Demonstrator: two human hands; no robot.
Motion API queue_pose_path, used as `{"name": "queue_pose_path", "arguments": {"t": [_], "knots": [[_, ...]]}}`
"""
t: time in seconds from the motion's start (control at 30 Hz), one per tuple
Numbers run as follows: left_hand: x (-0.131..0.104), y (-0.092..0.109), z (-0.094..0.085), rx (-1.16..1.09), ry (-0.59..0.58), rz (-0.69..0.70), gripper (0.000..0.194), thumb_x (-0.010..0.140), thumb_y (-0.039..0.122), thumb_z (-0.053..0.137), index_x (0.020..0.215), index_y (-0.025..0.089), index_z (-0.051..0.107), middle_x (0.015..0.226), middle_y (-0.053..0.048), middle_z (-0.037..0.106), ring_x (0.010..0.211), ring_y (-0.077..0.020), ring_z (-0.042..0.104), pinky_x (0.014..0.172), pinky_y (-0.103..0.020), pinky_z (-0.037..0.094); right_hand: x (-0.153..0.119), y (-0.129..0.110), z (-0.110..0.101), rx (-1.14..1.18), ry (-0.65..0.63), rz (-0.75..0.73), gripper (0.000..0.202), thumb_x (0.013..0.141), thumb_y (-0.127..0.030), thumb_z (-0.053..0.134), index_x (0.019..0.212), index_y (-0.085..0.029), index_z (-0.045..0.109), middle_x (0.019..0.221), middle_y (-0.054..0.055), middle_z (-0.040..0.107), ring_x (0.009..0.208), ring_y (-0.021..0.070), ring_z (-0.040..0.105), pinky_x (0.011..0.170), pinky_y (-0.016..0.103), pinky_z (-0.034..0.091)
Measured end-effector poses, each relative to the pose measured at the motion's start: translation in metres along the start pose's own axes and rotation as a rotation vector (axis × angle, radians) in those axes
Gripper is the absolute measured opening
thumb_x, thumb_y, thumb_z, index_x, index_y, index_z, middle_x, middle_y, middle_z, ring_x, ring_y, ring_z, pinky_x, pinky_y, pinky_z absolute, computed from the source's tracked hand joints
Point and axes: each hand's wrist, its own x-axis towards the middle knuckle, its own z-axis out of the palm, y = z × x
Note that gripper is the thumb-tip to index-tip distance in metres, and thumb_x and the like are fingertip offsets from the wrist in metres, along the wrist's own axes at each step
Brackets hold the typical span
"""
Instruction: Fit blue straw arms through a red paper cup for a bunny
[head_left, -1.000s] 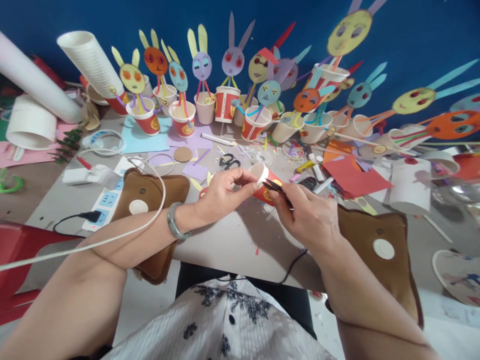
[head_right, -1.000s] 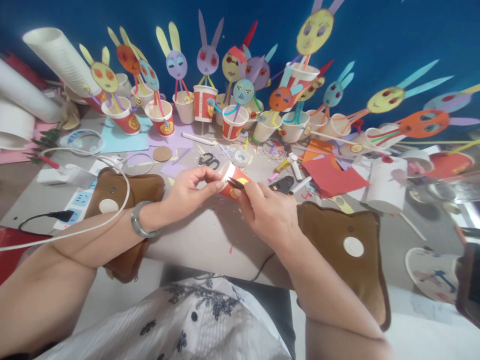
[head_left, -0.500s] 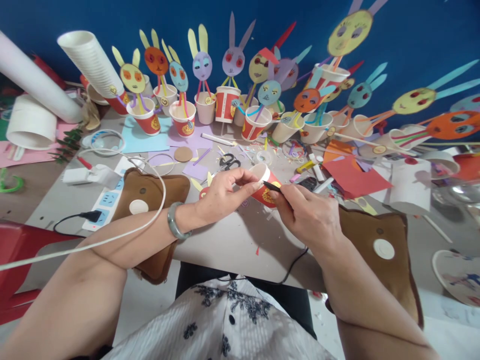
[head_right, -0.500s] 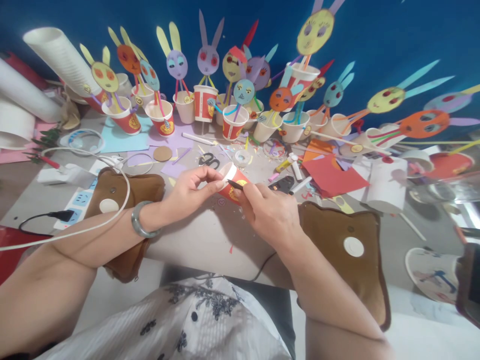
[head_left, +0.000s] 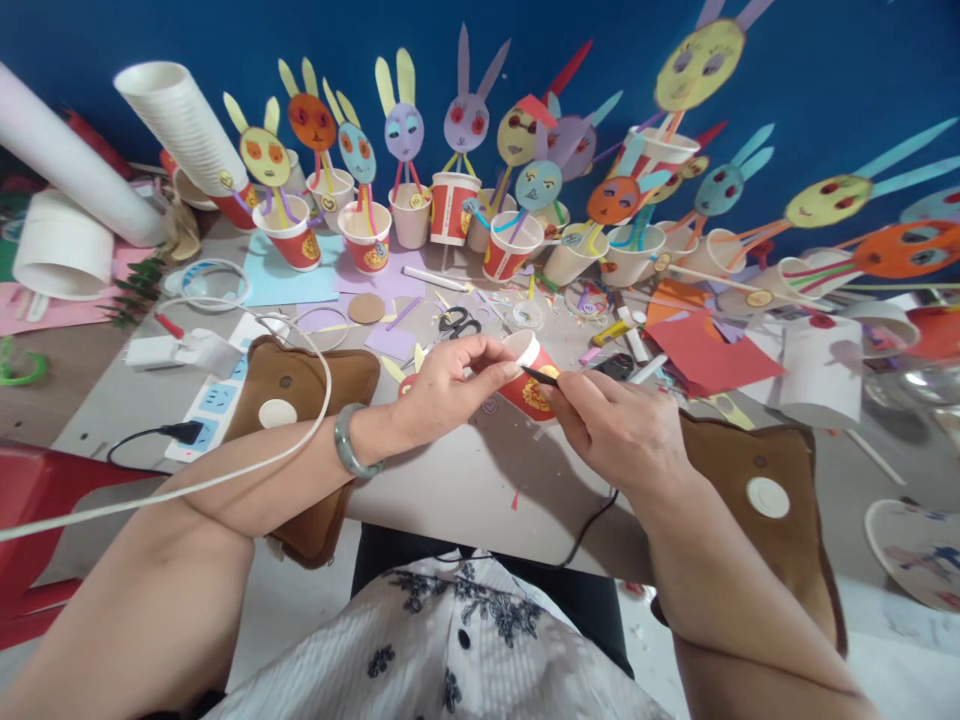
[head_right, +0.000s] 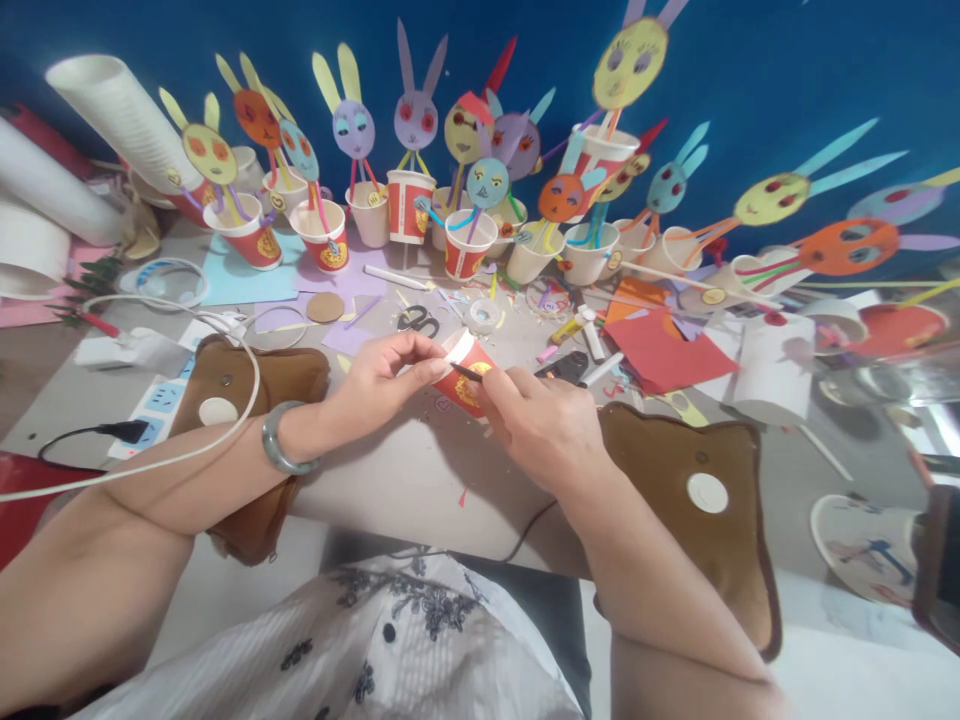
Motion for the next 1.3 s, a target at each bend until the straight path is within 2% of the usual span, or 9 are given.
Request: {"name": "queue_pose_path", "arguments": {"t": [0.13,0.23,0.33,0.47,0.73,0.87,1.03,1.17,1.3], "knots": [[0.001,0.000,-0.001,-0.023,-0.017,0.017,0.023,0.092,0.037,0.067,0.091,0.013,0.069,0.089,-0.006,0.075,0.078,-0.0121,0.065,0.072,-0.023,0.053,0.000,-0.002,0.000,0.125,0.087,0.038,0.027,0.103,-0.032,0.049,0.080,-0.020,0.059,0.061,-0.001,0.060,0.049,0.0106,0.049,0.049,0.026,0.028],[0.001,-0.001,-0.001,-0.017,-0.029,-0.001,0.023,0.092,0.037,0.069,0.092,0.014,0.071,0.089,-0.006,0.076,0.077,-0.0119,0.066,0.071,-0.023,0.053,0.000,-0.005,0.000,0.276,0.189,0.166,0.025,0.100,-0.040,0.058,0.085,-0.021,0.061,0.060,-0.001,0.060,0.049,0.0107,0.051,0.050,0.024,0.035],[0.000,-0.003,0.000,0.006,-0.052,0.005,0.024,0.091,0.037,0.070,0.091,0.013,0.072,0.085,-0.005,0.076,0.073,-0.0115,0.064,0.069,-0.023,0.052,0.000,-0.009,0.003,0.400,0.210,0.281,0.027,0.093,-0.048,0.067,0.089,-0.021,0.065,0.060,-0.002,0.062,0.046,0.0114,0.051,0.048,0.025,0.037],[-0.001,-0.004,0.002,0.015,-0.078,0.034,0.020,0.090,0.032,0.071,0.088,0.013,0.074,0.084,-0.005,0.077,0.073,-0.0116,0.066,0.068,-0.023,0.052,0.001,-0.013,0.005,0.524,0.171,0.326,0.013,0.090,-0.035,0.068,0.092,-0.022,0.070,0.061,-0.002,0.066,0.045,0.0108,0.052,0.046,0.024,0.039],[-0.004,-0.003,0.003,0.058,-0.089,0.090,0.011,0.089,0.023,0.070,0.087,0.014,0.074,0.085,-0.005,0.079,0.074,-0.0113,0.069,0.072,-0.022,0.054,0.001,-0.013,0.005,0.464,0.207,0.252,0.010,0.087,-0.023,0.067,0.096,-0.021,0.072,0.066,-0.001,0.071,0.047,0.0127,0.058,0.047,0.025,0.040],[-0.004,-0.004,0.002,0.076,-0.117,0.098,0.015,0.091,0.028,0.069,0.093,0.013,0.074,0.087,-0.006,0.078,0.075,-0.0120,0.069,0.071,-0.023,0.054,-0.002,-0.012,0.008,0.424,0.215,0.196,0.013,0.088,-0.021,0.065,0.099,-0.022,0.072,0.069,0.000,0.072,0.050,0.0137,0.060,0.048,0.026,0.041],[-0.004,-0.003,0.002,0.114,-0.119,0.128,0.018,0.092,0.032,0.068,0.090,0.015,0.073,0.086,-0.006,0.078,0.077,-0.0130,0.068,0.071,-0.023,0.053,-0.004,-0.009,0.013,0.368,0.237,0.098,0.010,0.091,-0.021,0.064,0.100,-0.022,0.068,0.068,-0.001,0.070,0.052,0.0138,0.061,0.052,0.025,0.042],[-0.005,-0.002,0.003,0.124,-0.122,0.146,0.018,0.092,0.032,0.068,0.091,0.015,0.073,0.087,-0.006,0.078,0.075,-0.0128,0.067,0.069,-0.024,0.053,-0.004,-0.007,0.015,0.338,0.268,0.047,0.014,0.090,-0.019,0.063,0.104,-0.023,0.063,0.070,-0.001,0.071,0.054,0.0145,0.064,0.053,0.025,0.044],[-0.004,-0.004,0.004,0.140,-0.123,0.210,0.012,0.088,0.026,0.068,0.094,0.016,0.073,0.088,-0.005,0.078,0.077,-0.0138,0.068,0.071,-0.026,0.054,-0.005,-0.006,0.016,0.312,0.260,0.058,0.022,0.086,-0.017,0.061,0.107,-0.023,0.060,0.070,-0.002,0.070,0.052,0.0152,0.063,0.053,0.026,0.045]]}}
